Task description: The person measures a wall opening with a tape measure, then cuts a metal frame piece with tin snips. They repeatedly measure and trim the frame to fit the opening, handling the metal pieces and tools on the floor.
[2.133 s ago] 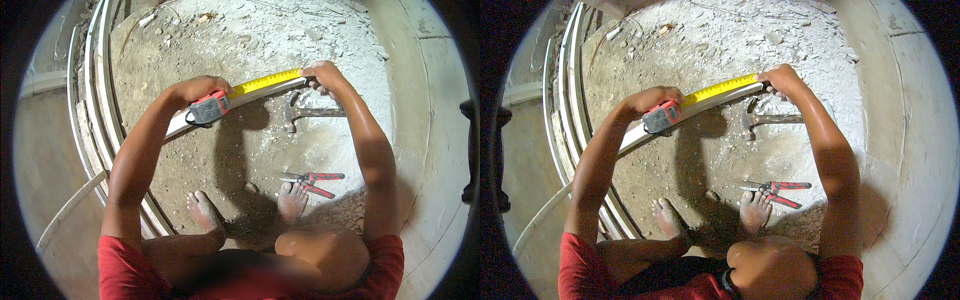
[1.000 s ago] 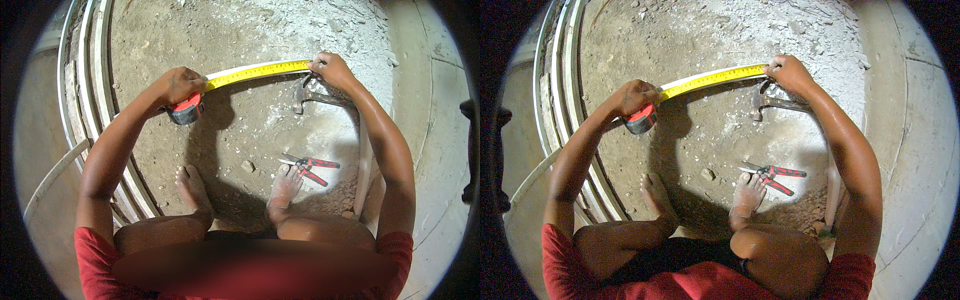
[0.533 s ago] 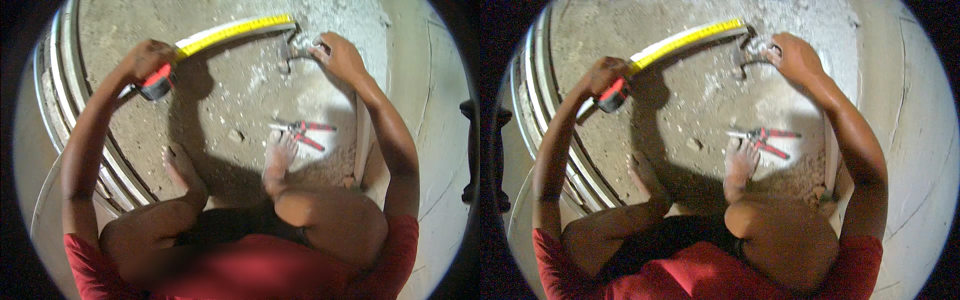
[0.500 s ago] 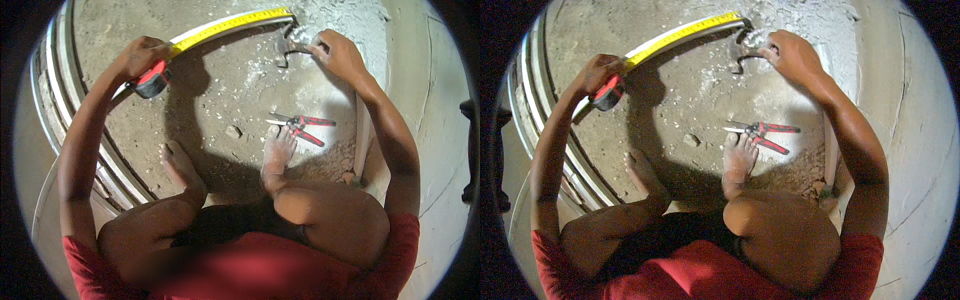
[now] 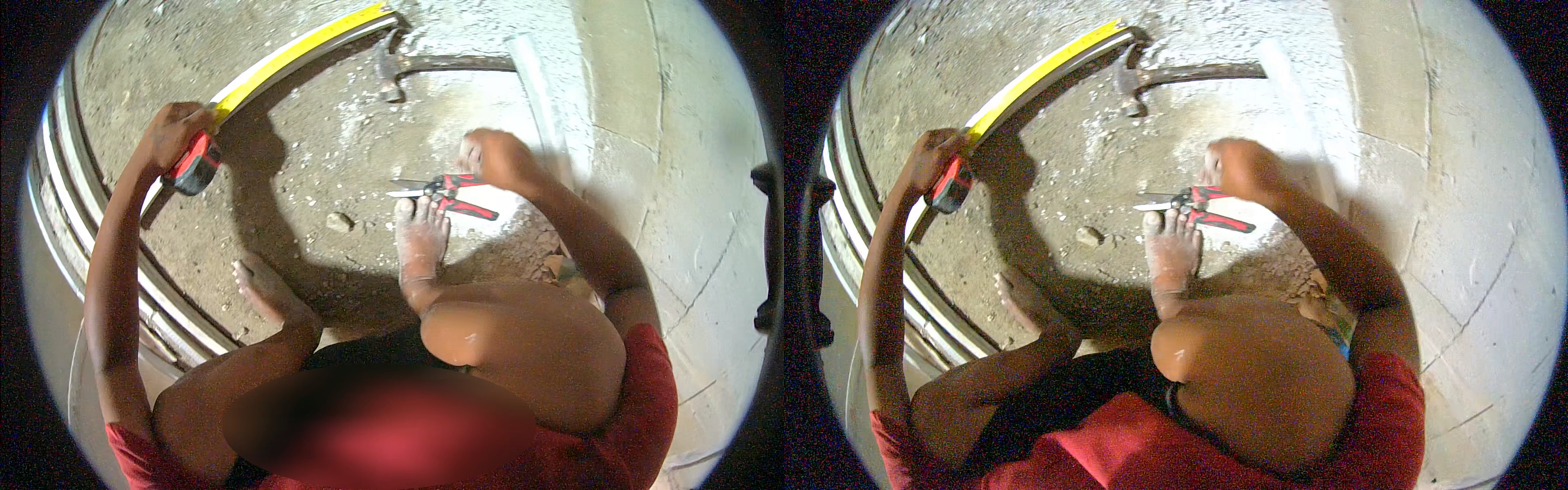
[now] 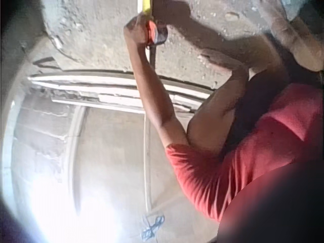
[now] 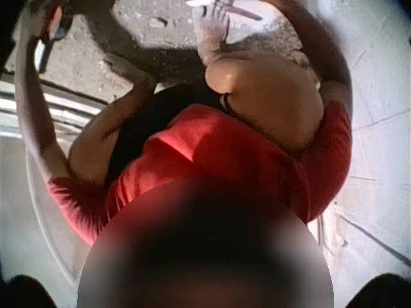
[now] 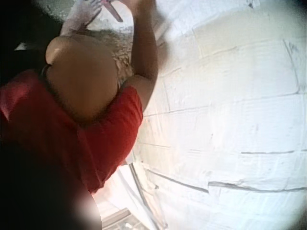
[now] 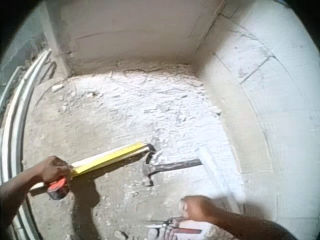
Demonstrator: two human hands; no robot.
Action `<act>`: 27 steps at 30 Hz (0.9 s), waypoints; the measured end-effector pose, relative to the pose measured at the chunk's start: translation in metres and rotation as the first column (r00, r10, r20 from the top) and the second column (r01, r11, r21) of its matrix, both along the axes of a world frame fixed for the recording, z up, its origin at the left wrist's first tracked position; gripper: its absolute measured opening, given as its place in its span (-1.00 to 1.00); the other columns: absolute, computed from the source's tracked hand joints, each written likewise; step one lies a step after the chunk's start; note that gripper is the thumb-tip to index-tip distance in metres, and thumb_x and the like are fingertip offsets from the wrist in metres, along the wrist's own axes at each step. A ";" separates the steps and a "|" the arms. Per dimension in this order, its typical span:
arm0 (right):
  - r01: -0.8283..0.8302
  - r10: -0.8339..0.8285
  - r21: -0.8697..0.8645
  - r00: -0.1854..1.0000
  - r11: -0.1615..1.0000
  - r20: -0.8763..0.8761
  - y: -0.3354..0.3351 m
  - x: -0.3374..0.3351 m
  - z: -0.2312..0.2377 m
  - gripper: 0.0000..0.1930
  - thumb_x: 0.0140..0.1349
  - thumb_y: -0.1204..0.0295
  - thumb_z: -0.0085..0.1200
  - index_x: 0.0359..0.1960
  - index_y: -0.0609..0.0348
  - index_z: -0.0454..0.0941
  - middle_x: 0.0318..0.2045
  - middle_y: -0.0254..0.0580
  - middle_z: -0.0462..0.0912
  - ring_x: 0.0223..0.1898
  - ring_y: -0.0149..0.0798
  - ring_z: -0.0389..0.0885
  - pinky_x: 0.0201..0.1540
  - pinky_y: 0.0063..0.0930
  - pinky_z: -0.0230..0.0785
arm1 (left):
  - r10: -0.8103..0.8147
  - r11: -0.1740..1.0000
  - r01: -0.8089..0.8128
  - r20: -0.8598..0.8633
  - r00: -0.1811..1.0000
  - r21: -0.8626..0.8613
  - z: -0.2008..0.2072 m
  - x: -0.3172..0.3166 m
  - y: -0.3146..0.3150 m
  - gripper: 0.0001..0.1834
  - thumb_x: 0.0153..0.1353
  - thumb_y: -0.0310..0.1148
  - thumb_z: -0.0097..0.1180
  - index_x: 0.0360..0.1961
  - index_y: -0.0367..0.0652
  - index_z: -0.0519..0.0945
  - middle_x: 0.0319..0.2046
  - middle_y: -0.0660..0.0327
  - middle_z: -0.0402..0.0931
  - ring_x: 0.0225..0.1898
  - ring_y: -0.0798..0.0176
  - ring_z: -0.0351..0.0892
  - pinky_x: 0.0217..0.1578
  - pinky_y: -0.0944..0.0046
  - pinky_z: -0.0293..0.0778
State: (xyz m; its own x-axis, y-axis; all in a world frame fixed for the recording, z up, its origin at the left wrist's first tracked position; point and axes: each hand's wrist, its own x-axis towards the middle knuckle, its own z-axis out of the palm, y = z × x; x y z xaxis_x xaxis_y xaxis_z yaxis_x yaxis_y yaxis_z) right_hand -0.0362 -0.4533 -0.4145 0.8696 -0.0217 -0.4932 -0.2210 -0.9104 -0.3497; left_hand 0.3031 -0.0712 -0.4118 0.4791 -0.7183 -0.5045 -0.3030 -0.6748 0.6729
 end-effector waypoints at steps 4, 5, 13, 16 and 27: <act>0.292 -0.232 -0.366 0.952 0.883 0.199 -0.050 -0.010 0.016 -0.71 0.09 0.25 0.17 -0.32 0.26 0.60 -0.47 0.07 0.62 -0.41 0.08 0.61 -0.27 -0.09 0.48 | 0.111 0.985 -0.099 -0.083 0.990 0.144 0.002 0.000 -0.003 -0.57 0.29 -0.13 -0.06 -0.47 -0.31 0.58 -0.60 0.19 0.52 -0.55 0.34 0.46 -0.45 0.27 0.39; 0.305 -0.278 -0.417 0.952 0.856 0.127 -0.058 -0.015 0.017 -0.74 0.08 0.28 0.17 -0.36 0.26 0.59 -0.50 0.07 0.62 -0.42 0.08 0.62 -0.29 -0.09 0.48 | 0.105 0.985 -0.094 -0.072 0.992 0.143 0.002 0.001 -0.003 -0.57 0.29 -0.13 -0.06 -0.47 -0.31 0.58 -0.60 0.19 0.51 -0.56 0.35 0.45 -0.45 0.27 0.38; 0.274 -0.203 -0.486 0.960 0.830 0.193 -0.036 -0.044 -0.008 -0.87 0.06 0.40 0.11 -0.49 0.22 0.54 -0.55 0.05 0.61 -0.45 0.07 0.65 -0.36 -0.11 0.50 | 0.140 0.984 -0.123 -0.138 0.981 0.127 -0.003 0.004 0.002 -0.60 0.27 -0.14 -0.04 -0.47 -0.29 0.57 -0.64 0.23 0.46 -0.60 0.39 0.39 -0.51 0.27 0.34; 0.350 -0.250 -0.485 0.933 0.801 0.259 -0.037 -0.042 -0.011 -0.86 0.07 0.39 0.12 -0.46 0.22 0.55 -0.55 0.06 0.61 -0.44 0.08 0.65 -0.36 -0.13 0.50 | 0.115 0.981 -0.101 -0.079 0.990 0.165 -0.001 0.004 0.000 -0.62 0.25 -0.15 -0.04 -0.47 -0.28 0.57 -0.64 0.25 0.45 -0.60 0.39 0.37 -0.51 0.28 0.33; 0.420 -0.350 -0.451 0.907 0.788 0.233 -0.046 -0.051 -0.009 -0.71 0.12 0.30 0.14 -0.15 0.14 0.60 -0.49 0.07 0.64 -0.39 0.10 0.66 -0.29 -0.09 0.50 | 0.147 0.970 -0.127 -0.082 0.986 0.206 0.011 -0.002 -0.008 -0.63 0.22 -0.14 -0.01 -0.45 -0.27 0.60 -0.63 0.27 0.45 -0.60 0.40 0.37 -0.52 0.30 0.30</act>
